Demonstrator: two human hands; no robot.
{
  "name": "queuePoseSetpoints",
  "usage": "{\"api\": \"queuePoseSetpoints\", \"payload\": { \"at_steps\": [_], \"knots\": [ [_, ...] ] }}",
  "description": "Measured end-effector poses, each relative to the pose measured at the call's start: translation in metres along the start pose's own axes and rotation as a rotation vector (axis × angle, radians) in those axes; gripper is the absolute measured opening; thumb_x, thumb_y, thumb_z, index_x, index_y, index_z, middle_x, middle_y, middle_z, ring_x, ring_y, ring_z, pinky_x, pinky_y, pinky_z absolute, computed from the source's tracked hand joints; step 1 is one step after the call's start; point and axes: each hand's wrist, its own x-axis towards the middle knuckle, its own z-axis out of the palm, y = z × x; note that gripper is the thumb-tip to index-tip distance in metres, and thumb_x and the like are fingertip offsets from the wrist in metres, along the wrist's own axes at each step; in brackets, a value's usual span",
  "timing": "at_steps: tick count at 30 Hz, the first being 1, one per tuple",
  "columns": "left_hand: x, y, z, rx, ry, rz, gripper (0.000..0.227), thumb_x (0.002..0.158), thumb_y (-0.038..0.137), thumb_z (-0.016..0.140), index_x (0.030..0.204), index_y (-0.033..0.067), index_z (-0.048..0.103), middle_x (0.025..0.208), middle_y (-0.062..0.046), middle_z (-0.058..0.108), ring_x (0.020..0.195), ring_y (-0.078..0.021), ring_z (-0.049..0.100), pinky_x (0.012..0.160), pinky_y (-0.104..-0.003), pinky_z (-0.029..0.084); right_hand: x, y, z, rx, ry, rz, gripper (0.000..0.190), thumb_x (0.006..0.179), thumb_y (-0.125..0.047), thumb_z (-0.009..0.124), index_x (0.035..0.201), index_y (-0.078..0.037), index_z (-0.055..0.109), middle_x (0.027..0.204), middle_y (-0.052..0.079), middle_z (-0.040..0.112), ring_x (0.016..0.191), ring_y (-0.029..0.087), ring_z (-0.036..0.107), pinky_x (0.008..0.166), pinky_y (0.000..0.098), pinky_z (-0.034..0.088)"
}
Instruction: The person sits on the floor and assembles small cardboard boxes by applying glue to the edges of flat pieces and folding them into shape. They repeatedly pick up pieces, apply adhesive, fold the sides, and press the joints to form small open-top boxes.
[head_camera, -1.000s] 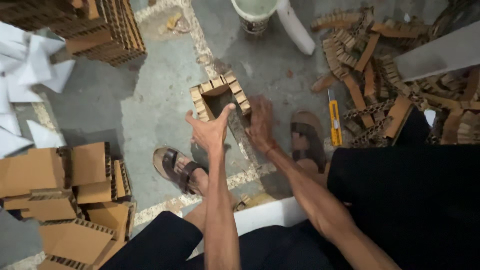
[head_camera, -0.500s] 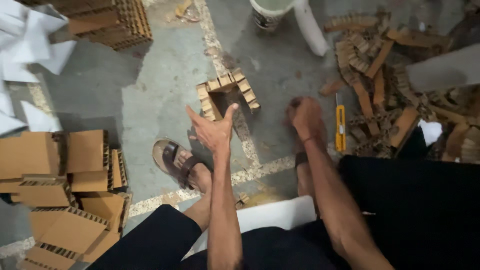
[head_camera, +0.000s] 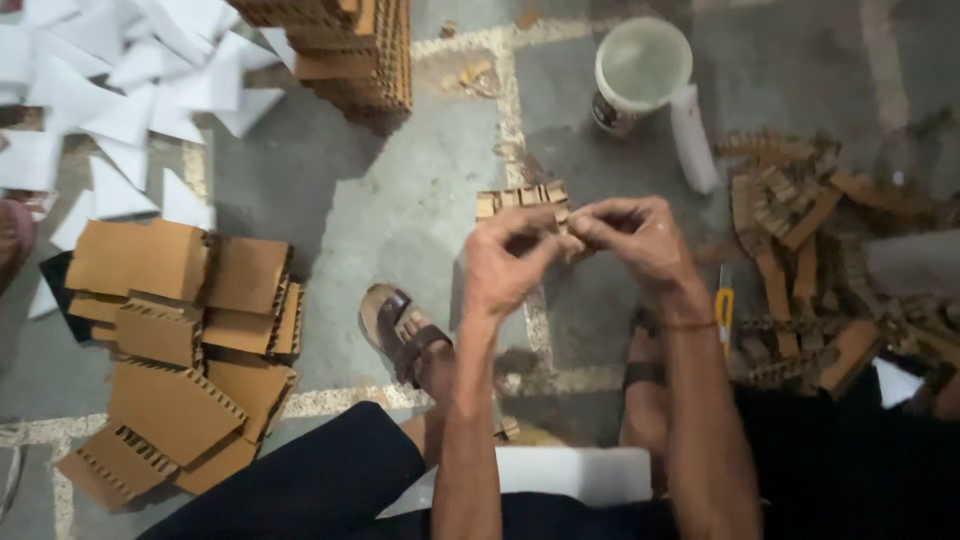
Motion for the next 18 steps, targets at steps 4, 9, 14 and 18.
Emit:
{"api": "queuePoseSetpoints", "payload": {
  "at_steps": [4, 9, 14, 18],
  "knots": [
    [-0.009, 0.010, 0.003, -0.121, 0.007, 0.109, 0.019, 0.089, 0.008, 0.082, 0.106, 0.0013, 0.080, 0.097, -0.008, 0.078, 0.085, -0.0138, 0.075, 0.076, -0.026, 0.061, -0.004, -0.039, 0.028, -0.070, -0.044, 0.000, 0.018, 0.094, -0.011, 0.075, 0.104, 0.004, 0.078, 0.085, 0.008, 0.076, 0.074, 0.012, 0.069, 0.068, 0.0260, 0.057],
    [-0.012, -0.011, -0.001, -0.392, -0.022, -0.027, 0.012, 0.090, 0.006, 0.079, 0.099, -0.0014, 0.076, 0.090, -0.008, 0.076, 0.077, -0.0112, 0.069, 0.069, -0.027, 0.055, -0.008, -0.043, 0.029, -0.074, -0.125, 0.002, 0.015, 0.089, -0.008, 0.076, 0.100, 0.002, 0.079, 0.084, 0.006, 0.077, 0.073, 0.011, 0.070, 0.067, 0.0261, 0.057],
    [-0.011, -0.015, -0.013, -0.135, 0.099, 0.085, 0.008, 0.098, 0.002, 0.072, 0.093, -0.0019, 0.066, 0.098, -0.008, 0.065, 0.078, -0.0116, 0.056, 0.067, -0.030, 0.045, -0.006, -0.043, 0.035, 0.297, -0.076, 0.079, 0.014, 0.096, -0.012, 0.068, 0.099, -0.001, 0.074, 0.091, 0.008, 0.075, 0.084, 0.017, 0.069, 0.080, 0.0345, 0.055],
    [-0.008, -0.009, -0.018, 0.495, 0.297, 0.281, 0.008, 0.088, -0.001, 0.071, 0.089, -0.0003, 0.063, 0.095, -0.013, 0.064, 0.080, -0.0266, 0.064, 0.071, -0.037, 0.052, 0.001, -0.043, 0.037, 0.759, 0.052, 0.131, 0.016, 0.096, -0.018, 0.057, 0.093, -0.005, 0.067, 0.089, 0.004, 0.071, 0.091, 0.019, 0.069, 0.097, 0.0404, 0.055]
  ]
}}
